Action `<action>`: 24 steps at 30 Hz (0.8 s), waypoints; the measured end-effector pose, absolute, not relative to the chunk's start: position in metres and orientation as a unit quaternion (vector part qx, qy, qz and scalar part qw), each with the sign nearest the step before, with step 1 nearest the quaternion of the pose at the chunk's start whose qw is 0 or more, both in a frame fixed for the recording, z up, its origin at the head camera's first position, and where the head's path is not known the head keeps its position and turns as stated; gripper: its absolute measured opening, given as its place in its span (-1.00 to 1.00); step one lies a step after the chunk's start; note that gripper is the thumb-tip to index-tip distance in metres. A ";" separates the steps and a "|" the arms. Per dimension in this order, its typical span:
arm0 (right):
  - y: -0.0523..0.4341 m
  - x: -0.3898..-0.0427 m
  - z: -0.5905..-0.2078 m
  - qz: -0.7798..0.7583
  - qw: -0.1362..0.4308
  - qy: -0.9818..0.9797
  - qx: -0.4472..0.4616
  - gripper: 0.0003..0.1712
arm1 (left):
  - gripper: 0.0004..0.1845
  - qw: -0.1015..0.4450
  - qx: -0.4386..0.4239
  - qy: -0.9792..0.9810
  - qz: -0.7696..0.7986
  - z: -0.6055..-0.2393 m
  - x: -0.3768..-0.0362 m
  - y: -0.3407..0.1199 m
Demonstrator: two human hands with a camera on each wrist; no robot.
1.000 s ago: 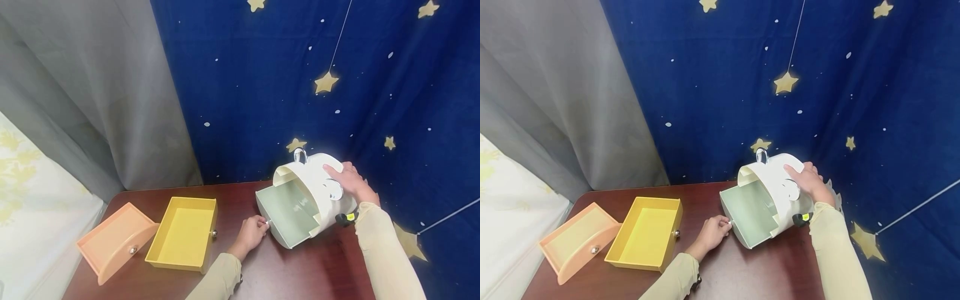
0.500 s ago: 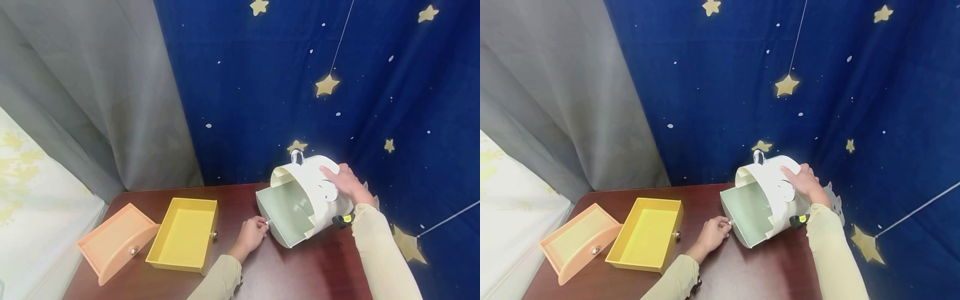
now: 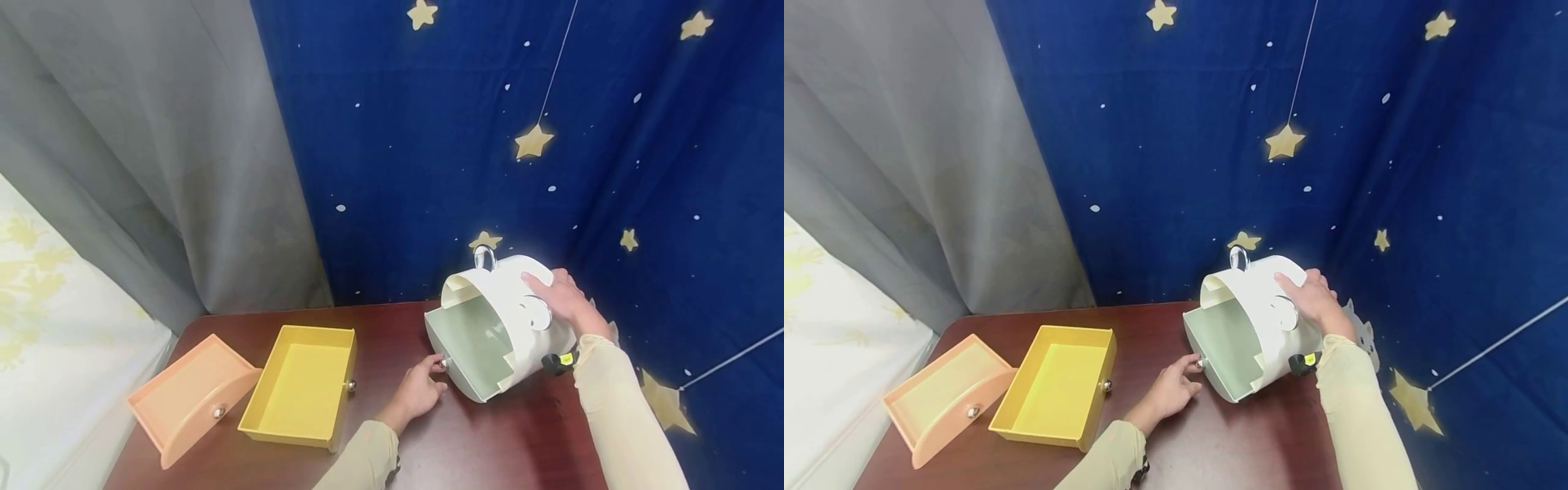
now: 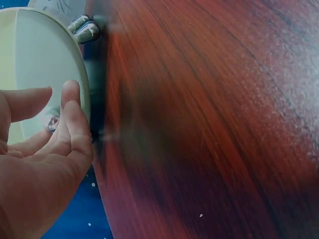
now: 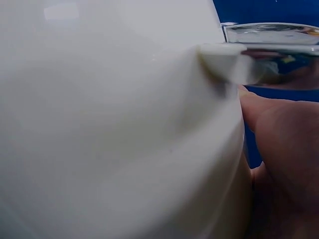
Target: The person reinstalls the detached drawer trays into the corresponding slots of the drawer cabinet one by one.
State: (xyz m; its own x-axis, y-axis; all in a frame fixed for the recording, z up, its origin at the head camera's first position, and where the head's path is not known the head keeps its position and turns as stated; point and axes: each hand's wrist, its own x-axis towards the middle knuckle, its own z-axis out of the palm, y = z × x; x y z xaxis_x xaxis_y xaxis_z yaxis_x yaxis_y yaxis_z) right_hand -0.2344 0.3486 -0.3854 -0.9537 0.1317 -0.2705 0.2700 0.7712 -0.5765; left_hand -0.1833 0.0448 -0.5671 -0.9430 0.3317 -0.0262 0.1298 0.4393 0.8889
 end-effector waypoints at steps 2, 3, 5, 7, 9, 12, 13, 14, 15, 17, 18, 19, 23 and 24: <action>0.348 -0.234 -0.385 -0.324 0.110 0.933 0.106 0.37 | -0.32 0.113 0.139 0.836 0.519 -0.566 -0.182 0.046; 0.348 -0.234 -0.385 -0.327 0.111 0.932 0.106 0.37 | -0.30 0.117 0.141 0.834 0.520 -0.566 -0.181 0.046; 0.347 -0.234 -0.385 -0.331 0.112 0.931 0.107 0.37 | -0.27 0.120 0.141 0.833 0.521 -0.566 -0.182 0.047; 0.347 -0.233 -0.384 -0.333 0.112 0.930 0.108 0.37 | -0.26 0.124 0.139 0.831 0.524 -0.566 -0.183 0.048; 0.347 -0.233 -0.385 -0.335 0.112 0.929 0.109 0.37 | -0.25 0.128 0.137 0.824 0.534 -0.567 -0.184 0.049; 0.347 -0.233 -0.384 -0.336 0.112 0.929 0.108 0.37 | -0.23 0.148 0.128 0.794 0.575 -0.570 -0.186 0.051; 0.347 -0.233 -0.384 -0.336 0.113 0.929 0.108 0.37 | -0.22 0.154 0.126 0.783 0.589 -0.571 -0.187 0.051; 0.347 -0.233 -0.384 -0.337 0.114 0.928 0.108 0.38 | -0.21 0.158 0.126 0.771 0.603 -0.571 -0.187 0.052; 0.347 -0.233 -0.383 -0.338 0.114 0.928 0.108 0.38 | -0.21 0.164 0.125 0.761 0.615 -0.572 -0.187 0.053; 0.347 -0.232 -0.383 -0.339 0.113 0.928 0.108 0.38 | -0.20 0.170 0.123 0.749 0.629 -0.573 -0.187 0.055; 0.347 -0.232 -0.382 -0.340 0.113 0.927 0.108 0.38 | -0.19 0.171 0.124 0.746 0.631 -0.573 -0.187 0.055; 0.347 -0.232 -0.382 -0.341 0.114 0.927 0.107 0.38 | -0.19 0.172 0.125 0.743 0.634 -0.573 -0.187 0.056; 0.347 -0.231 -0.381 -0.339 0.117 0.928 0.100 0.37 | -0.17 0.176 0.123 0.741 0.636 -0.572 -0.188 0.059; 0.347 -0.232 -0.381 -0.338 0.117 0.929 0.098 0.37 | -0.17 0.177 0.122 0.740 0.638 -0.572 -0.188 0.060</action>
State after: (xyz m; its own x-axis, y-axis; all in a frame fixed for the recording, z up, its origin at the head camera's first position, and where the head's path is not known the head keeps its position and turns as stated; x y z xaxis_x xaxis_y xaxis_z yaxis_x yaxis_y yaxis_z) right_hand -0.2316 0.3470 -0.3811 -0.9533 0.1033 -0.2838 0.2615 0.7525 -0.6045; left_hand -0.1881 0.0598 -0.5717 -0.9074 0.4068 -0.1058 -0.0449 0.1566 0.9866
